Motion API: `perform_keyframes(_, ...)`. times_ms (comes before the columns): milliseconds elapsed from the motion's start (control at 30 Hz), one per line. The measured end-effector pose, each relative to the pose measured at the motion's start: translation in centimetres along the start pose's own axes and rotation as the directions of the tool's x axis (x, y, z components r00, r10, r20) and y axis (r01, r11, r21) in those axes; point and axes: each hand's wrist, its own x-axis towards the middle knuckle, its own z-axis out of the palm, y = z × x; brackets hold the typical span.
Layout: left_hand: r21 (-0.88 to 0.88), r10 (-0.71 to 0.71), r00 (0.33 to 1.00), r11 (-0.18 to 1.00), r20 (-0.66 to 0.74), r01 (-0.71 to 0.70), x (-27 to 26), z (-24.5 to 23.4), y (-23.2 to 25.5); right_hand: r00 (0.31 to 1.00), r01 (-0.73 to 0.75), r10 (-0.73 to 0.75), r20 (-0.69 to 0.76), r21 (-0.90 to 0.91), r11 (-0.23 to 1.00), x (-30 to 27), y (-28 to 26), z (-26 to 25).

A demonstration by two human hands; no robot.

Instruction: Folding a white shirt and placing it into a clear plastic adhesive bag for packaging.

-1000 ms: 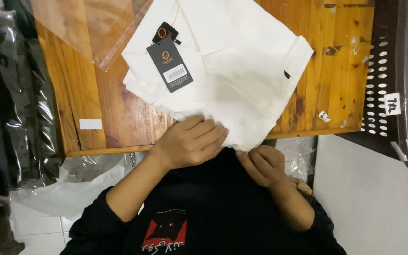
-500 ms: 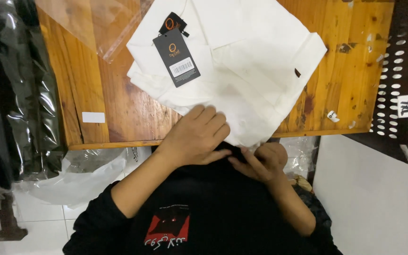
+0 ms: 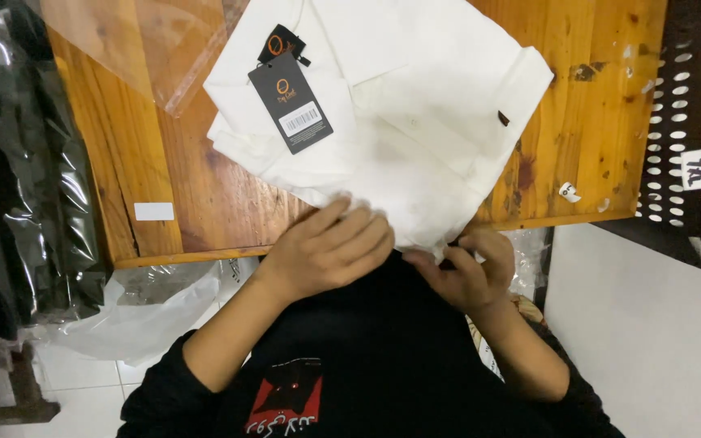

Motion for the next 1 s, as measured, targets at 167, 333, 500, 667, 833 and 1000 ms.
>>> perform_keyframes(167, -0.017, 0.15, 0.989, 0.989, 0.0, -0.15, 2.4, 1.3, 0.8, 0.982, -0.172, 0.171, -0.074, 0.001, 0.985, -3.2, -1.3, 0.9)
perform_keyframes(333, -0.108, 0.152, 0.988, 0.982, -0.002, -0.152, 1.6, 3.5, 1.4, 0.876, -0.344, 0.186, 0.445, 0.303, 0.889, 1.4, -3.0, -2.6)
perform_keyframes(500, -0.084, 0.109, 0.991, 0.991, 0.081, -0.102, 1.0, 3.8, 1.4, 0.984, 0.167, -0.174, 0.02, 0.195, 0.967, -0.1, -1.6, 0.3)
perform_keyframes(667, -0.347, 0.016, 0.986, 0.937, 0.163, 0.042, -0.6, 0.6, 0.8, 0.979, 0.201, -0.184, -0.088, 0.26, 0.945, -1.9, -0.1, -0.8)
perform_keyframes(833, 0.043, -0.27, 0.962, 0.962, 0.037, 0.268, -2.4, 0.4, 0.7, 0.997, 0.027, -0.028, -0.067, -0.016, 0.999, 5.0, -1.7, 1.3)
perform_keyframes(1000, 0.113, -0.369, 0.923, 0.927, 0.11, 0.358, -3.1, -0.4, 1.8, 0.983, -0.067, 0.08, 0.167, -0.085, 0.994, 8.4, -3.0, 0.6)
